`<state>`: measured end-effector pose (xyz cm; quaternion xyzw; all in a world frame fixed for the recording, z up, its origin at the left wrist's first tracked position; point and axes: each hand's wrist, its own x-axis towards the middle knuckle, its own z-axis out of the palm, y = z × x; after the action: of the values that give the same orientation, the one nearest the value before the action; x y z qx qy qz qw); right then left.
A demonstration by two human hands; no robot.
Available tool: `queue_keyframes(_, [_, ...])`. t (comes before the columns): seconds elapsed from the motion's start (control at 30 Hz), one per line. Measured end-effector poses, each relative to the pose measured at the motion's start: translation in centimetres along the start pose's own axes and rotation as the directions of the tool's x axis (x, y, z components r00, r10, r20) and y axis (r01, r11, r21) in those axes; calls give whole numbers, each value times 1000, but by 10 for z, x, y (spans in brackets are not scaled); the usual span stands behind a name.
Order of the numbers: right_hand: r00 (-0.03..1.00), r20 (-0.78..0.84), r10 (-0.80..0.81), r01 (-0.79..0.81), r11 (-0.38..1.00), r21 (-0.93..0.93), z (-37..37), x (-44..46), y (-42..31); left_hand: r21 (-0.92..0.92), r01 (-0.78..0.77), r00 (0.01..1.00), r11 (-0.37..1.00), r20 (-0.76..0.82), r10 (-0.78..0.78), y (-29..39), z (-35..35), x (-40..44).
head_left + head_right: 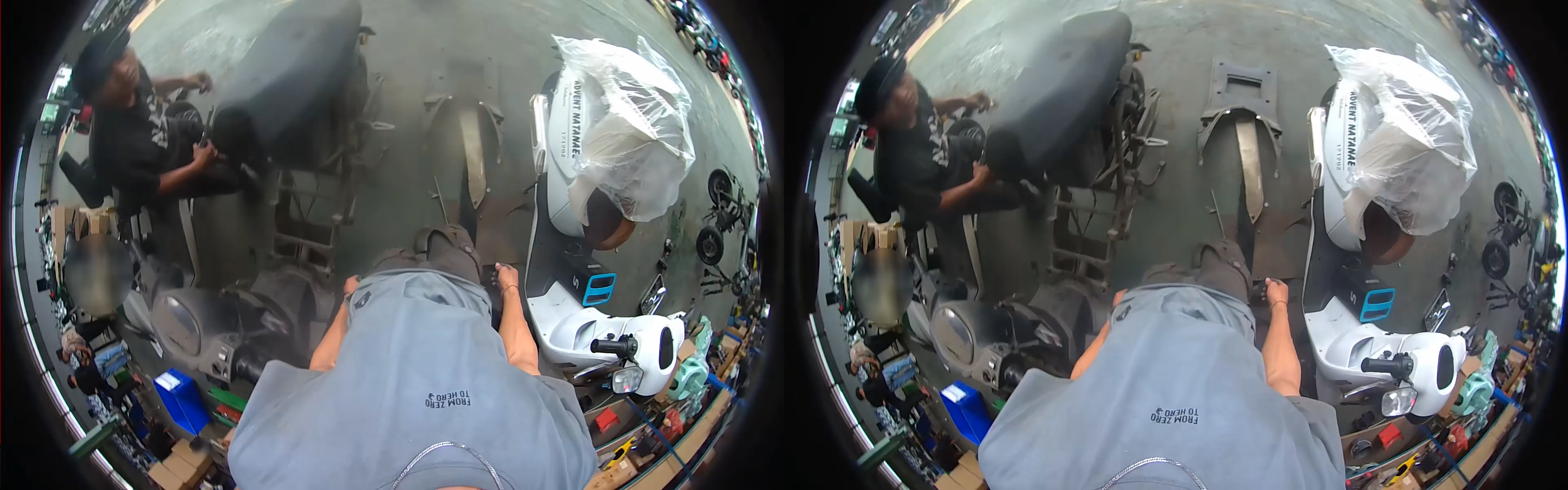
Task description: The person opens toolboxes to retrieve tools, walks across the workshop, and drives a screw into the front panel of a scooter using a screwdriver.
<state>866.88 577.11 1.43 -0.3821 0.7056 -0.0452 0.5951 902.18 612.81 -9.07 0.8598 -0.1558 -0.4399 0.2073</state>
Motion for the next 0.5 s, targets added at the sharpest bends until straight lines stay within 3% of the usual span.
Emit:
queue_keyframes(0.07, [995, -88, -35, 32, 999, -41, 7, 11, -49, 75, 24, 999, 997, 35, -27, 21, -8, 15])
queue_keyframes(0.2, [994, -109, -33, 26, 997, -71, 25, 41, -123, 96, 127, 989, 987, 68, -134, 83, -31, 36])
queue_keyframes(0.37, [993, 16, -113, 115, 981, -155, 50, 85, -186, 80, 207, 970, 975, 109, -215, 110, -32, 70])
queue_keyframes(0.5, [1000, -11, -11, 10, 991, -135, 58, 118, -225, 79, 247, 958, 966, 127, -256, 168, -43, 122])
